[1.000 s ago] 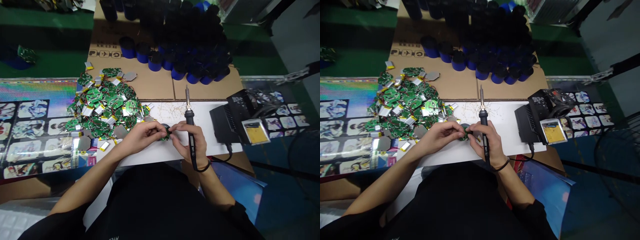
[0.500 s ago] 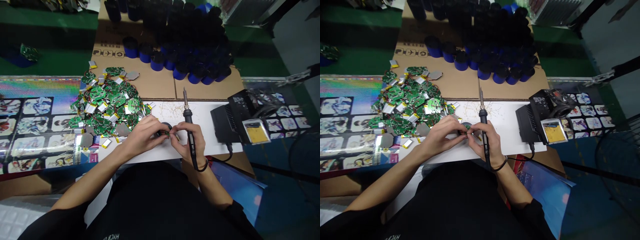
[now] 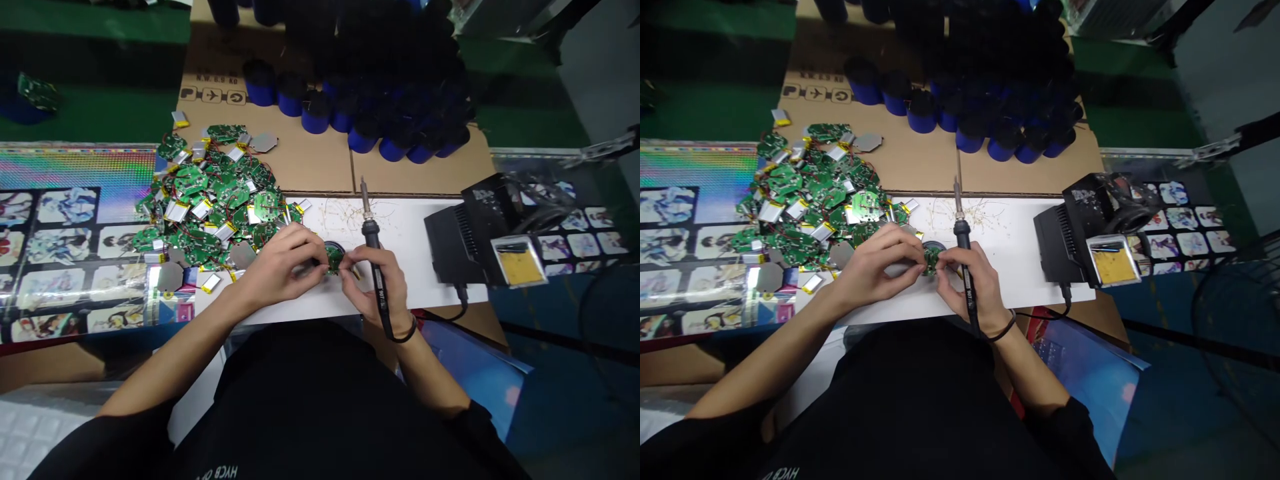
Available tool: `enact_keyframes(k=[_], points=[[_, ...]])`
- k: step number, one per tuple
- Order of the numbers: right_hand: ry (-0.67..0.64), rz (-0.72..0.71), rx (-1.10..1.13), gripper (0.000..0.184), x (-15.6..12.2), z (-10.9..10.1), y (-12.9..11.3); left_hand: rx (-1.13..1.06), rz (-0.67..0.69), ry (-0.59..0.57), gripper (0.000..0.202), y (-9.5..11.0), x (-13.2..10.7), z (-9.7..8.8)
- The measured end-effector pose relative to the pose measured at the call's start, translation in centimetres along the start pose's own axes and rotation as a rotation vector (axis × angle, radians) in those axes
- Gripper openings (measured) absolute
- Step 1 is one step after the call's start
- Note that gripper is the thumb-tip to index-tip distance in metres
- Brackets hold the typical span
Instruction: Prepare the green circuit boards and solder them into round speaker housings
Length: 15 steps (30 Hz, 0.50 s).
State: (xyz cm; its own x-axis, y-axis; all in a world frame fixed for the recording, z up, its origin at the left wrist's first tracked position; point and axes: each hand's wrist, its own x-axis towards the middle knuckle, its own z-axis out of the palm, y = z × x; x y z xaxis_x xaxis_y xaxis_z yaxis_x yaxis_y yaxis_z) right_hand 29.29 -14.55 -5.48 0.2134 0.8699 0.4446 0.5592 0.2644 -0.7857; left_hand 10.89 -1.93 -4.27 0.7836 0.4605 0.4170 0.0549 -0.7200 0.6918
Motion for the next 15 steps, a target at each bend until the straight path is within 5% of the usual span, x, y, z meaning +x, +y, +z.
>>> enact_keyframes(k=[4,8,15], points=[[0.103,0.110,0.151,0.021,-0.1,-1.9,-0.1,0.095,0.003,-0.100,0.008,0.0,0.0,-0.1],[0.238,0.230,0.340,0.038,0.5,-4.0,-0.3,0.169,-0.017,-0.137,0.011,0.3,0.1,-0.1],[0.249,0.262,0.213,0.013,0.2,-6.2,-0.4,0.127,-0.064,-0.201,0.013,0.3,0.7,-0.4]])
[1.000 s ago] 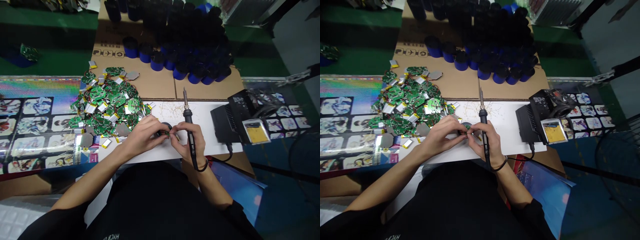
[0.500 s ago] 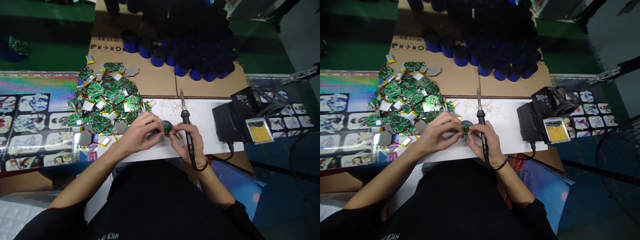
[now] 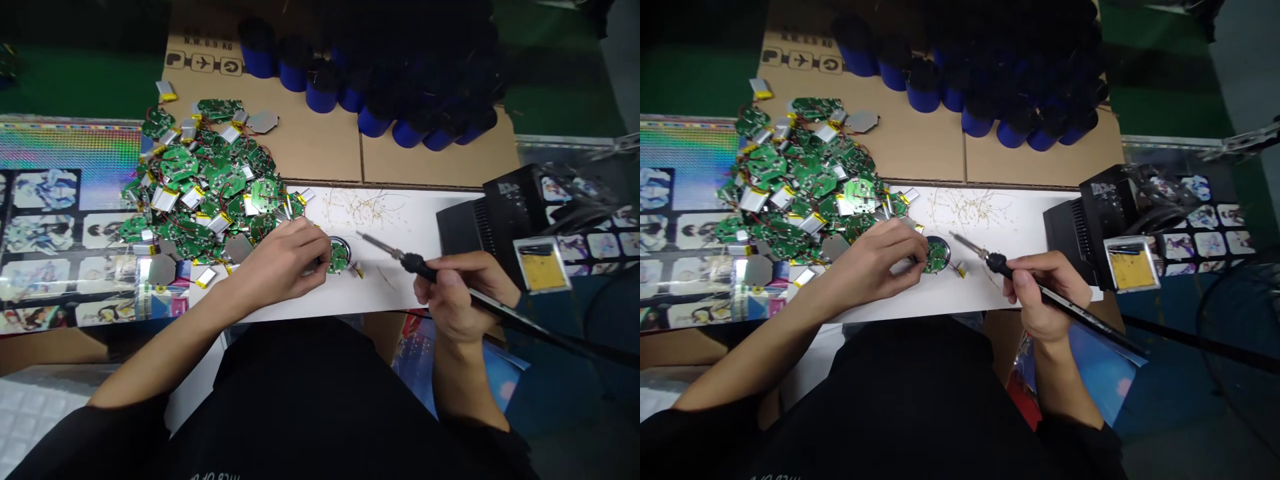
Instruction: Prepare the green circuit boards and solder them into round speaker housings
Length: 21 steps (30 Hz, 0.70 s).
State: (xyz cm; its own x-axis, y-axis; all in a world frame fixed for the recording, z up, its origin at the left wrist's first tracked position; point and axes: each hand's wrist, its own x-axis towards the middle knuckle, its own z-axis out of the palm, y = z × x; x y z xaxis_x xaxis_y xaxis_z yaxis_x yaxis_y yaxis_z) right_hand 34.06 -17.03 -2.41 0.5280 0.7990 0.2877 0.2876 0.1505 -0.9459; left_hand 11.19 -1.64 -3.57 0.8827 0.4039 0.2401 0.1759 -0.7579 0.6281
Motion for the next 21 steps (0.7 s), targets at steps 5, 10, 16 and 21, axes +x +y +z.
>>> enact_keyframes(k=[5,10,16,21], points=[[-0.140,0.056,-0.038,0.015,-0.4,-1.3,0.2,-0.093,0.004,-0.006,0.012,-0.5,0.2,-0.1],[-0.245,0.015,-0.171,0.007,-0.2,-2.2,0.5,-0.115,0.000,-0.010,0.012,-0.6,0.2,-0.1],[-0.318,-0.016,-0.173,0.005,0.8,-1.4,-0.3,-0.116,0.002,-0.006,0.012,-0.7,0.2,-0.2],[-0.348,-0.031,-0.184,0.006,1.0,-1.0,-0.5,-0.128,0.004,-0.025,0.013,-0.7,0.2,-0.3]])
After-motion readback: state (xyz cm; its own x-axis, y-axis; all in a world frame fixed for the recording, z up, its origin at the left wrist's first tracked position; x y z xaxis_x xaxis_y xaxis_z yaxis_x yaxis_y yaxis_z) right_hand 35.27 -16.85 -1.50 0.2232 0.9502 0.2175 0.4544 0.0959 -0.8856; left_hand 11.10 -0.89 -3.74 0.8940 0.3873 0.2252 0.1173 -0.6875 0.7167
